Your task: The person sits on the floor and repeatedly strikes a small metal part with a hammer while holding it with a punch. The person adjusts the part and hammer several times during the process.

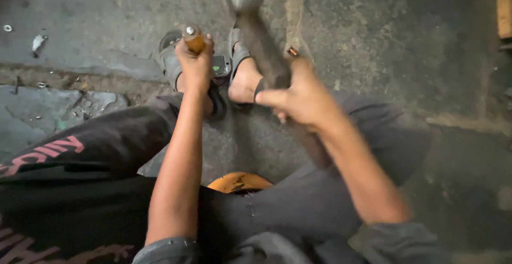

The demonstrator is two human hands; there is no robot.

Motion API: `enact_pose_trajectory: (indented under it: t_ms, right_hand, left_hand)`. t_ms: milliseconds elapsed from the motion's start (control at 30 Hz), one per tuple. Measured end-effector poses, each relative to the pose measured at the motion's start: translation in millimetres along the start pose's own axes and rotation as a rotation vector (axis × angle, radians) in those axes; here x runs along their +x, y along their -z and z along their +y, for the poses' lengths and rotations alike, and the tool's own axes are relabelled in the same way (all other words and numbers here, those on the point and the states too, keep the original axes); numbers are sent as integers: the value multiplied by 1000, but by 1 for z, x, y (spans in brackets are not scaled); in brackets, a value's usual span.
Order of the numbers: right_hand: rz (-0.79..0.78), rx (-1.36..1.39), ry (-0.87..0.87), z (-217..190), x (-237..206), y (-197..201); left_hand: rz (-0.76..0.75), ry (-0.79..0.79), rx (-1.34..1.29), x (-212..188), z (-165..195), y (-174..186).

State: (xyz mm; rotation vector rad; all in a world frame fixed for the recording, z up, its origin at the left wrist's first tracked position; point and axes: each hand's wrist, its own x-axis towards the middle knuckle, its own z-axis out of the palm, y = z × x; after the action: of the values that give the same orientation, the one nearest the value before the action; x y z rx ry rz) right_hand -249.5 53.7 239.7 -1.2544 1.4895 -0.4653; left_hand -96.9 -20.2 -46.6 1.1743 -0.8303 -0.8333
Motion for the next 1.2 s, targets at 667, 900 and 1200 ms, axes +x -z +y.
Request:
enact_pose_trajectory:
  t_ms: [667,900,1200]
  right_hand:
    - [13,141,84,76,2,-7]
    - [78,407,-102,155,-9,14]
    - [71,569,-115,189,-33,48]
  left_hand:
    - [113,41,11,1,23,10]
    - [-40,-7,187,-14,48,-7]
    - [-62,-13,541,-41,41,-22]
